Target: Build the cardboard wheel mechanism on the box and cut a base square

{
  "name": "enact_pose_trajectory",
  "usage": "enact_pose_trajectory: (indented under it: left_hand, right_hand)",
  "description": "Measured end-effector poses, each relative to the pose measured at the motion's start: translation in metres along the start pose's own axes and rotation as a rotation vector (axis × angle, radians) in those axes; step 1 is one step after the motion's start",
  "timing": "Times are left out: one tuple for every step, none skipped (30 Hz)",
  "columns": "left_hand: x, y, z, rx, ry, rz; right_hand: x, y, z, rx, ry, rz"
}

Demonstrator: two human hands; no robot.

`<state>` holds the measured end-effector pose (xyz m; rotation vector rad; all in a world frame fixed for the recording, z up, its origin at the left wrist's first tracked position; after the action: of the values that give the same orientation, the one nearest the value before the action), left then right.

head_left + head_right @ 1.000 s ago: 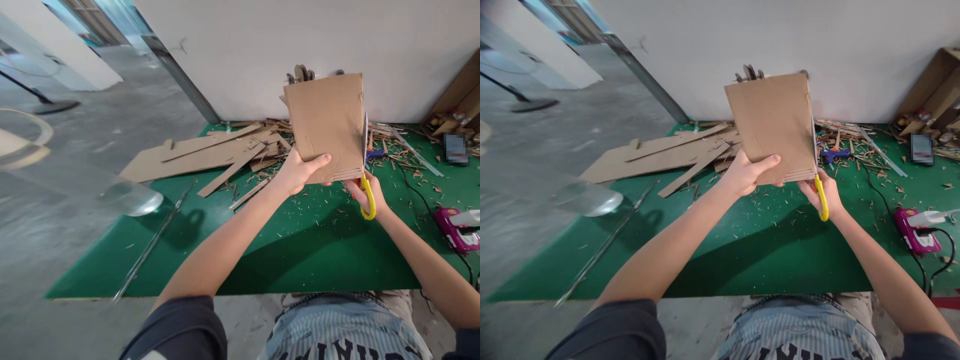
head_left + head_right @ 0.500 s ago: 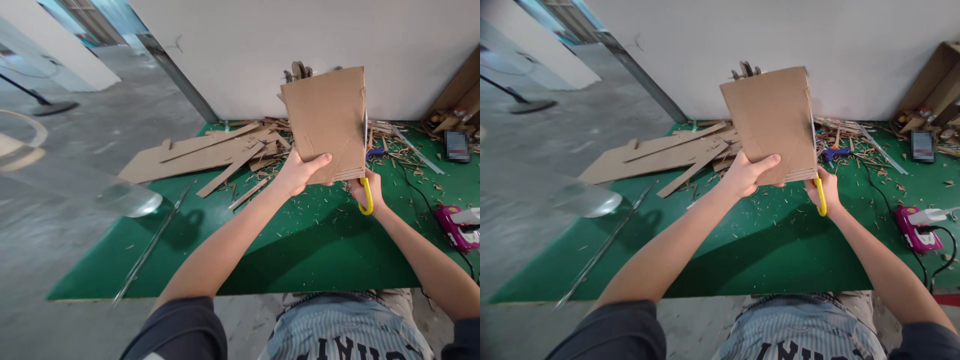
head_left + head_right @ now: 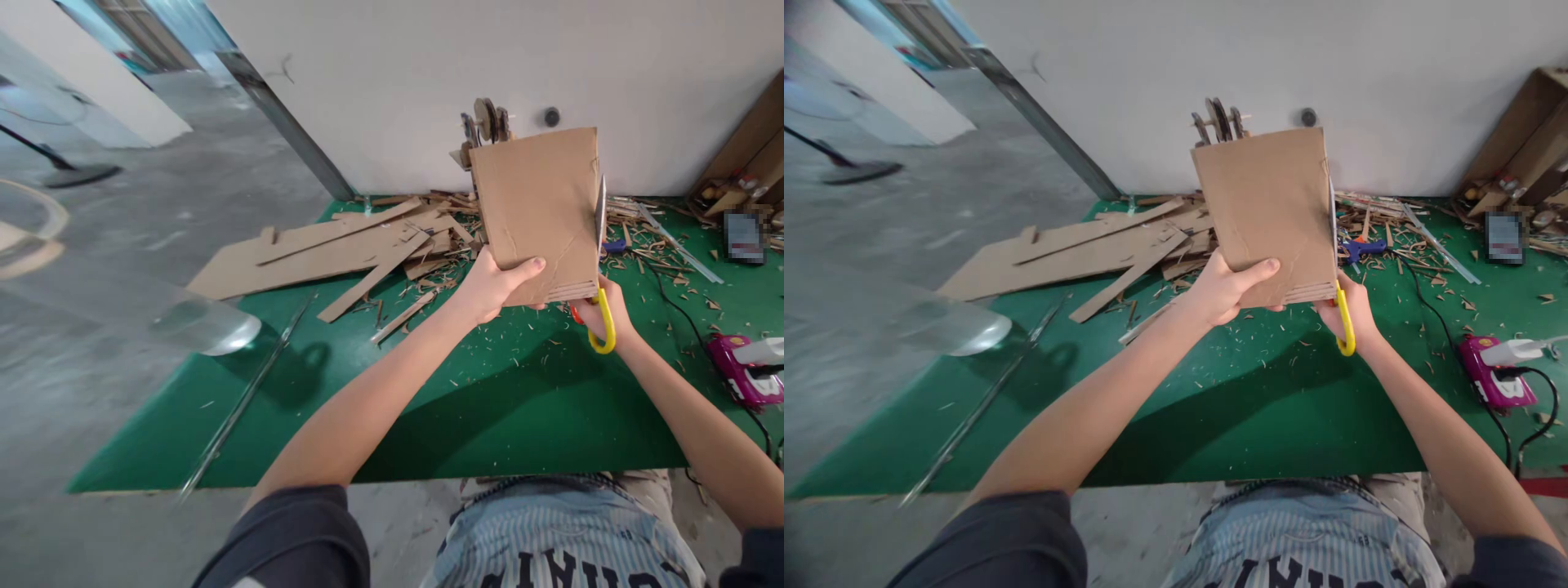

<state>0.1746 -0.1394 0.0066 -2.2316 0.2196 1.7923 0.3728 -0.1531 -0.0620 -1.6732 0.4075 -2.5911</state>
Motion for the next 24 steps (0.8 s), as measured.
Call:
enact_pose_trajectory:
  left_hand:
    - [-0.001, 0.001, -0.001, 0.004, 0.0, 0.005]
    - [-0.001, 0.001, -0.002, 0.008, 0.001, 0.007]
    - [-0.001, 0.002, -0.003, 0.011, 0.001, 0.008]
    - [-0.002, 0.002, -0.003, 0.012, 0.002, 0.006]
    - [-0.001, 0.003, -0.004, 0.01, 0.004, 0.003]
    - [-0.001, 0.003, -0.004, 0.007, 0.005, 0.001]
    - [-0.001, 0.003, -0.004, 0.005, 0.006, 0.001]
    - [0.0, 0.003, -0.004, 0.003, 0.004, 0.002]
    - [0.0, 0.003, -0.004, 0.004, 0.001, 0.005]
    - [0.0, 0.003, -0.004, 0.006, -0.003, 0.006]
    - [0.0, 0.003, -0.004, 0.01, -0.007, 0.006]
    - [0.0, 0.003, -0.004, 0.011, -0.007, 0.004]
    - [-0.001, 0.003, -0.004, 0.011, -0.005, 0.003]
    - [-0.001, 0.003, -0.004, 0.011, -0.001, 0.006]
    - [-0.002, 0.003, -0.004, 0.011, 0.005, 0.012]
    - [-0.002, 0.004, -0.004, 0.009, 0.011, 0.017]
    - [-0.002, 0.004, -0.004, 0.009, 0.017, 0.02]
    - [-0.002, 0.005, -0.005, 0.014, 0.019, 0.022]
    - [-0.001, 0.005, -0.005, 0.02, 0.019, 0.023]
    - [0.0, 0.006, -0.006, 0.024, 0.021, 0.027]
    - [0.001, 0.006, -0.006, 0.025, 0.024, 0.034]
    - [0.003, 0.006, -0.007, 0.024, 0.03, 0.045]
    - [0.004, 0.006, -0.008, 0.021, 0.037, 0.058]
    - [0.005, 0.005, -0.008, 0.013, 0.046, 0.068]
  right_hand:
    - [0.0, 0.0, -0.001, -0.02, 0.02, 0.004]
    - [0.0, -0.001, -0.001, -0.035, 0.037, 0.015]
    - [0.0, -0.001, -0.002, -0.046, 0.05, 0.029]
    - [0.0, -0.001, -0.003, -0.052, 0.059, 0.042]
    - [0.0, -0.002, -0.003, -0.057, 0.067, 0.051]
    - [-0.001, -0.002, -0.004, -0.062, 0.073, 0.056]
    - [-0.001, -0.003, -0.004, -0.065, 0.078, 0.057]
    - [-0.001, -0.004, -0.005, -0.065, 0.081, 0.055]
    - [-0.001, -0.004, -0.005, -0.062, 0.08, 0.055]
    - [-0.001, -0.004, -0.004, -0.061, 0.076, 0.058]
    - [-0.002, -0.004, -0.004, -0.056, 0.069, 0.061]
    - [-0.002, -0.004, -0.003, -0.047, 0.059, 0.063]
    - [-0.003, -0.003, -0.003, -0.031, 0.046, 0.063]
    - [-0.004, -0.003, -0.002, -0.009, 0.03, 0.062]
    - [-0.005, -0.002, -0.001, 0.014, 0.013, 0.06]
    - [-0.006, -0.002, 0.0, 0.037, -0.002, 0.06]
    - [-0.007, -0.002, 0.0, 0.059, -0.019, 0.062]
    - [-0.009, -0.002, 0.001, 0.075, -0.04, 0.067]
    - [-0.009, -0.002, 0.002, 0.089, -0.064, 0.071]
    - [-0.01, -0.002, 0.003, 0.097, -0.087, 0.075]
    - [-0.011, -0.003, 0.004, 0.104, -0.106, 0.076]
    - [-0.011, -0.004, 0.004, 0.104, -0.122, 0.075]
    - [-0.011, -0.005, 0.005, 0.099, -0.13, 0.073]
    - [-0.011, -0.006, 0.005, 0.09, -0.13, 0.069]
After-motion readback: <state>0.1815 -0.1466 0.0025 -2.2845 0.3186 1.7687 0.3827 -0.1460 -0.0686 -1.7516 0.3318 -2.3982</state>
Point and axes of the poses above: each hand's wrist, its own y-axis away from the middle knuckle, its own z-axis out of the back of the hand, x = y × z, the point moved 2 cm from there along -y, towards the middle knuckle, and after that the axes turned 7 degrees about -z, right-handed, at the moved point
